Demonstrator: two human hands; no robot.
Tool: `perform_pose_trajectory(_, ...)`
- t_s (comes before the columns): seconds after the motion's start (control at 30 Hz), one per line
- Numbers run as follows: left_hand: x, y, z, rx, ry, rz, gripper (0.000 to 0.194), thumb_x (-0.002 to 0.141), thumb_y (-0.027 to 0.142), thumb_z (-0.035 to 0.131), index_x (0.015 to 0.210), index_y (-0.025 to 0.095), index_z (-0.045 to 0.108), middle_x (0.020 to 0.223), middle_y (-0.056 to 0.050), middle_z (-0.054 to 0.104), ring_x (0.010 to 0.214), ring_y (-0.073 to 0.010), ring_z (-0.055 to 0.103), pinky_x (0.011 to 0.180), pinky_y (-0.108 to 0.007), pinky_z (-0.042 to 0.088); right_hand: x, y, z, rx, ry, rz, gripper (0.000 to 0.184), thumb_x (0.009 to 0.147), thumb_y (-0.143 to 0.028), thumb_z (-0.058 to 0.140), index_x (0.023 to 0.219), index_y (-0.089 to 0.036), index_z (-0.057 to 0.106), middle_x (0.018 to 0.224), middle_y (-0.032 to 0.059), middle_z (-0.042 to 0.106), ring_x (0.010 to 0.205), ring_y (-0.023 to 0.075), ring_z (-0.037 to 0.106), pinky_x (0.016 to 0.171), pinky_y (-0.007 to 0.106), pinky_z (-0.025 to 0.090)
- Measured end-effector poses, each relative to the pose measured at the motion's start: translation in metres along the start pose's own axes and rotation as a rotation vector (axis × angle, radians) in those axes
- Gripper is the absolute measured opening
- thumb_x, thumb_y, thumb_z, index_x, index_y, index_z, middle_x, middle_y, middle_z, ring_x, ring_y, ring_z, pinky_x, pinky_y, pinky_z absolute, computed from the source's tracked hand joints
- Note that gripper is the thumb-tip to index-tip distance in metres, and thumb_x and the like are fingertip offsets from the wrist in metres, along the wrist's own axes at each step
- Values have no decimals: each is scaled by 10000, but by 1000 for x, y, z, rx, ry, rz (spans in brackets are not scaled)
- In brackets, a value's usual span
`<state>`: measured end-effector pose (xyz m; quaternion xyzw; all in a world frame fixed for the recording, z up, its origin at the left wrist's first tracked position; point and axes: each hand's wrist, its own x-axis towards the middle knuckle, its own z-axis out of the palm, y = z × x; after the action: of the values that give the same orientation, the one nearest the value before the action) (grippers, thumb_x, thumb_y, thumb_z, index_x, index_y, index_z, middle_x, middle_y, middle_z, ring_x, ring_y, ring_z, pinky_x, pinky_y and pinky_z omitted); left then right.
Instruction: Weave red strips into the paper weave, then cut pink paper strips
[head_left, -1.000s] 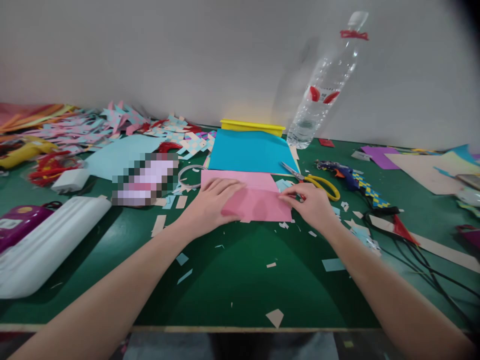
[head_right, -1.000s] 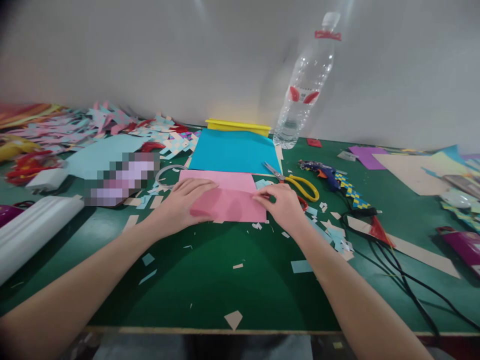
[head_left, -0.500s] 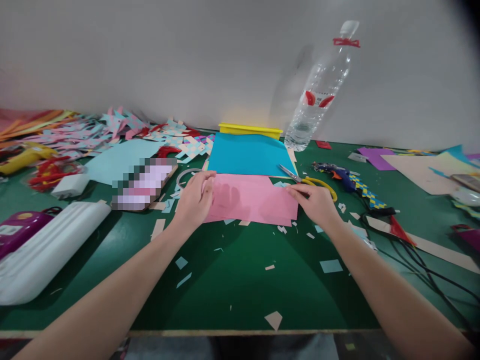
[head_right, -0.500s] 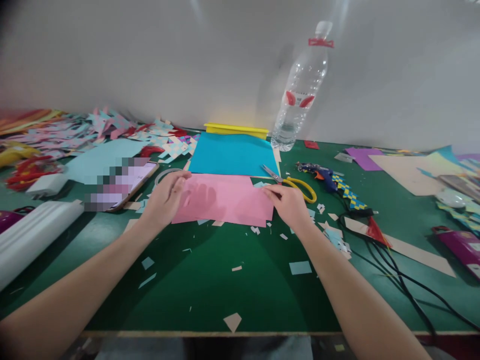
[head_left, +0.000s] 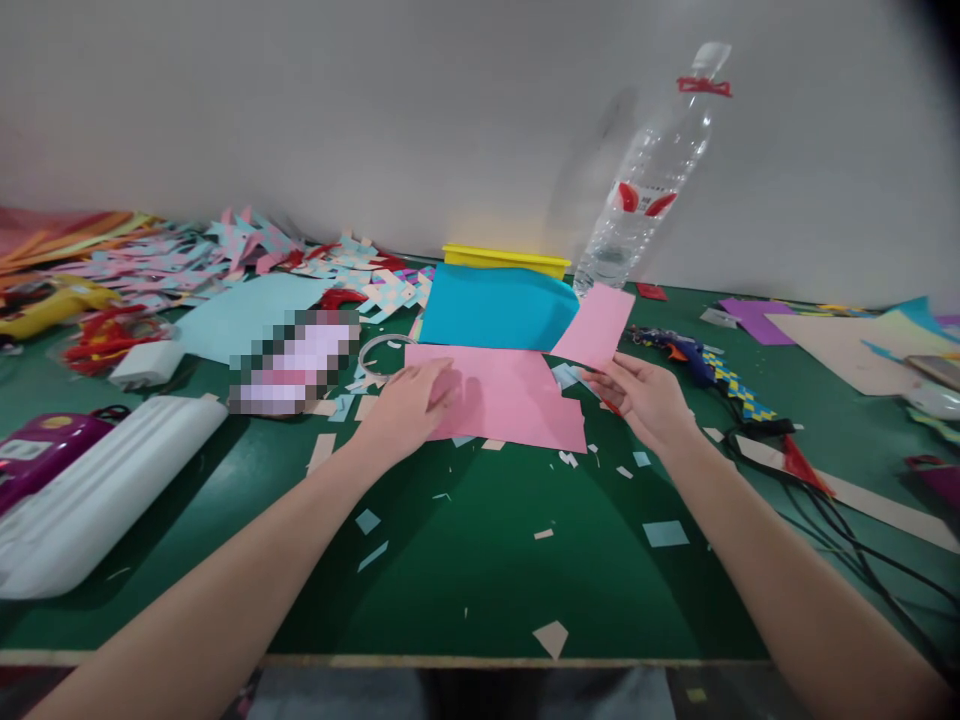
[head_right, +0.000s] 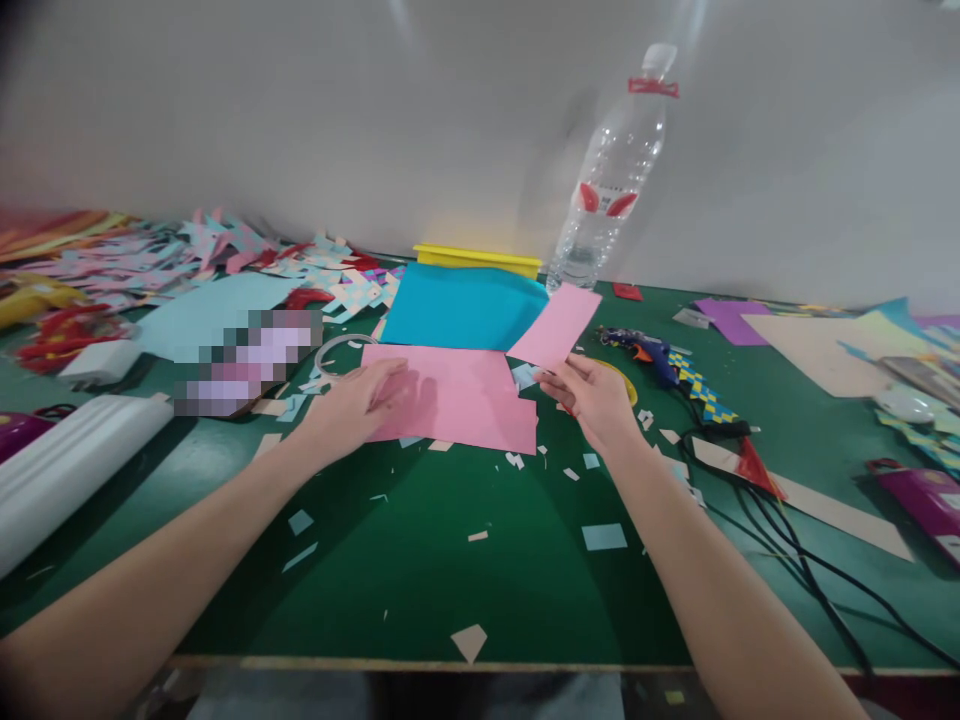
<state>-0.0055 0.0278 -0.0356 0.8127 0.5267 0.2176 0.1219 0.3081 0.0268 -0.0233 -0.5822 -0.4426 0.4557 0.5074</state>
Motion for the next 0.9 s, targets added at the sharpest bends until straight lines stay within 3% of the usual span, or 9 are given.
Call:
perform_pose_trajectory(0.13, 0, -6, 5, 106, -48, 106, 552, 802, 428, 612, 1290, 215, 466, 1312, -115, 543, 1210, -322, 486, 1044, -539, 305, -2, -2, 0, -134, -52, -54, 287, 711, -384, 712, 901, -171, 682, 837, 83, 713, 667, 172, 675, 567, 269, 571)
perform_pose_trajectory(0.27, 1, -7, 5, 101, -45, 137, 479, 804, 403, 614, 1244, 248, 504, 1243, -84, 589, 1162, -287, 521, 1036, -515, 307, 0, 1, -1, -282, -81, -169, 260, 748, -420, 648, 814, -169, 657, 659, 24, 649, 489, 109, 569, 467, 237, 475)
perform_pose_trajectory(0.33, 1, -6, 4, 102, -42, 150, 446, 800, 391, 621, 1214, 260, 521, 1211, -70, 606, 1140, -278, 533, 1027, -505, 312, -1, 2, 1, -344, -99, -234, 272, 770, -423, 616, 860, -169, 656, 596, -1, 602, 447, 99, 507, 443, 238, 421)
perform_pose_trajectory(0.5, 0, -3, 4, 122, -40, 178, 458, 796, 410, 628, 1213, 257, 520, 1228, -74, 591, 1157, -284, 514, 1017, -487, 317, -6, 2, 5, -451, -113, -330, 251, 798, -387, 573, 911, -176, 651, 635, 2, 577, 477, 99, 456, 464, 247, 381)
perform_pose_trajectory(0.7, 0, -2, 3, 127, -82, 191, 441, 787, 425, 630, 1179, 248, 535, 1245, -72, 576, 1171, -293, 493, 1008, -487, 322, -4, -1, 6, -620, -33, -424, 243, 821, -414, 518, 749, -196, 598, 670, 16, 594, 601, 161, 562, 557, 288, 453)
perform_pose_trajectory(0.8, 0, 1, 0, 112, -100, 178, 430, 787, 415, 632, 1168, 242, 536, 1228, -80, 572, 1168, -297, 489, 988, -494, 340, -2, -8, 14, -616, -63, -495, 208, 813, -374, 518, 704, -201, 560, 957, 78, 666, 914, 236, 627, 694, 326, 488)
perform_pose_trajectory(0.9, -1, 4, -1, 91, -99, 161, 445, 788, 415, 639, 1182, 244, 526, 1222, -80, 556, 1163, -295, 488, 986, -501, 342, 3, -17, 28, -645, -175, -490, 208, 780, -302, 524, 601, -201, 491, 1222, 107, 611, 1165, 268, 540, 860, 374, 465)
